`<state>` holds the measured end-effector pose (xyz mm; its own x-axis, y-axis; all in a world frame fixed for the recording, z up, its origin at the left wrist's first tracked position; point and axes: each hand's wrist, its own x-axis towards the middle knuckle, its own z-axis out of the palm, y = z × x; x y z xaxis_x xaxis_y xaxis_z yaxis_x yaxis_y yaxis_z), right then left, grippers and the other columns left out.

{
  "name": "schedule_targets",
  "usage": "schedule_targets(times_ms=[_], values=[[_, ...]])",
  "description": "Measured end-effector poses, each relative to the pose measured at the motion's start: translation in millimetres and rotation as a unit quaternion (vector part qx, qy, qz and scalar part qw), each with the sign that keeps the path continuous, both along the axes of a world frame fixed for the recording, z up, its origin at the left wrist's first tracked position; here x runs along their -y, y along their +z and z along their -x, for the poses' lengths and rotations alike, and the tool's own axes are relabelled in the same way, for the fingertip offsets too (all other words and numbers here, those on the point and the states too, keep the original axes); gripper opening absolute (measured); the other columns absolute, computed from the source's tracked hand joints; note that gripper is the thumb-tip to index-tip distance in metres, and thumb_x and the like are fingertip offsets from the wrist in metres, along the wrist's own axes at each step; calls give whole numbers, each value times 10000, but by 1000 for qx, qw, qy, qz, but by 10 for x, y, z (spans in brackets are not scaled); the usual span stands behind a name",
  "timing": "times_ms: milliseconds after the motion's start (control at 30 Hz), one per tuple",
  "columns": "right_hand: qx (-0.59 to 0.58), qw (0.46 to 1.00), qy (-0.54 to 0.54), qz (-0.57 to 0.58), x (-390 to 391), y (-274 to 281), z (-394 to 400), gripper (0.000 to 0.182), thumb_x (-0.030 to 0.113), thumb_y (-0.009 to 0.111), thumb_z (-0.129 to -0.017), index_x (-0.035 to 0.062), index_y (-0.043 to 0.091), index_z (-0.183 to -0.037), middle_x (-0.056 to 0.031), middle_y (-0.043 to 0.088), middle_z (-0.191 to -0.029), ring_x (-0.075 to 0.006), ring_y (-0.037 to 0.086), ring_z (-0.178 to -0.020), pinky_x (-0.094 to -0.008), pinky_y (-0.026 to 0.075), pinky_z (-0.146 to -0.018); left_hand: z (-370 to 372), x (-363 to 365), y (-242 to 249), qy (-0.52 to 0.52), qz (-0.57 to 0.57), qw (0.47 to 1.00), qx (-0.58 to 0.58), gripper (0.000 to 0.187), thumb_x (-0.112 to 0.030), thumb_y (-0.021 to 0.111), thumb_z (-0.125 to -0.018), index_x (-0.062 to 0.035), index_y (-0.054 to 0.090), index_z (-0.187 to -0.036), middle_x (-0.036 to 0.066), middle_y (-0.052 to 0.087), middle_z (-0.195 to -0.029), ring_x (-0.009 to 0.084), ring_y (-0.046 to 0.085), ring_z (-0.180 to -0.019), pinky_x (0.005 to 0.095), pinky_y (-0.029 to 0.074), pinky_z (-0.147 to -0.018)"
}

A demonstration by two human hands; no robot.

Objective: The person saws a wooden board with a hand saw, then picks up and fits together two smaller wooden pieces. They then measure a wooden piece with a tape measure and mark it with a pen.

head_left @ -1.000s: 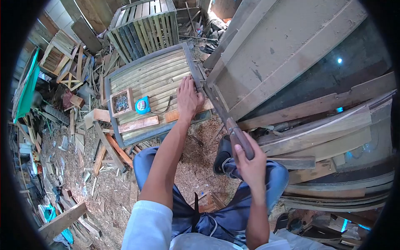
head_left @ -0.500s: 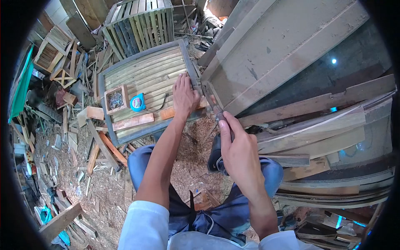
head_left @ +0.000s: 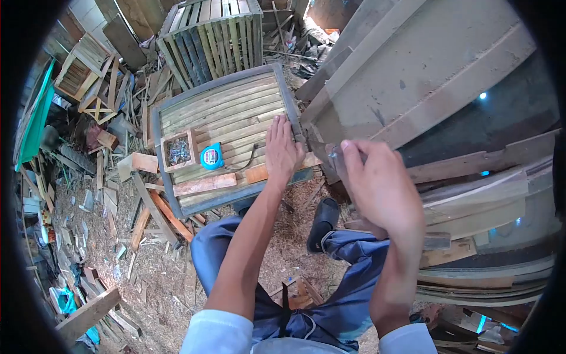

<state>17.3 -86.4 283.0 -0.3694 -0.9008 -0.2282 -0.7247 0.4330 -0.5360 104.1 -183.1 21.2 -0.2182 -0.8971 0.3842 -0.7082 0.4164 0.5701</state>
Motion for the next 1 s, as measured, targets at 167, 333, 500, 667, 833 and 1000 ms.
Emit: schedule_targets(times_ms=[167,333,500,667,833,1000], values=[[-38,998,53,1,680,-812,-81,370,229,487,-954,-76,678,-869,-320,645,-915,-461,644,-915,-482,514,-790,-38,79,-2,-12,2,1000,-22,531,-133,564,-754,34,492,-1253,219,424,-1452,361,342,-1393,472,264,-1157],[-19,1000,19,-2,651,-605,-82,414,252,503,-952,-106,667,-824,-305,665,-824,-406,684,-788,-459,541,-698,-53,3,-47,-34,-2,999,-32,514,-109,567,-739,32,491,-1227,227,425,-1444,371,341,-1389,481,264,-1155],[33,996,-22,-85,633,-506,110,431,271,513,-958,-124,650,-856,-273,662,-737,-410,684,-784,-447,536,-768,-30,-27,-44,-22,15,1000,-16,496,-86,551,-741,37,493,-1218,228,454,-1416,378,376,-1364,471,284,-1148],[13,999,-52,-7,397,-714,99,360,265,545,-939,-70,678,-929,-288,670,-893,-413,668,-909,-442,522,-818,30,2,-36,-11,22,999,-28,479,-90,552,-746,35,499,-1206,237,474,-1389,382,394,-1348,470,297,-1140],[98,989,-75,76,-52,-873,236,352,294,585,-924,-21,689,-1041,-275,671,-976,-411,656,-971,-425,509,-866,6,-18,-2,-23,35,999,-13,454,-91,547,-749,31,508,-1184,245,483,-1372,381,409,-1332,465,308,-1133],[116,968,-99,200,-608,-1323,190,361,280,587,-931,46,642,-1200,-255,674,-992,-427,647,-946,-448,527,-807,37,38,-34,-21,37,999,1,437,-106,553,-755,27,517,-1169,245,487,-1373,383,412,-1332,464,305,-1134]])
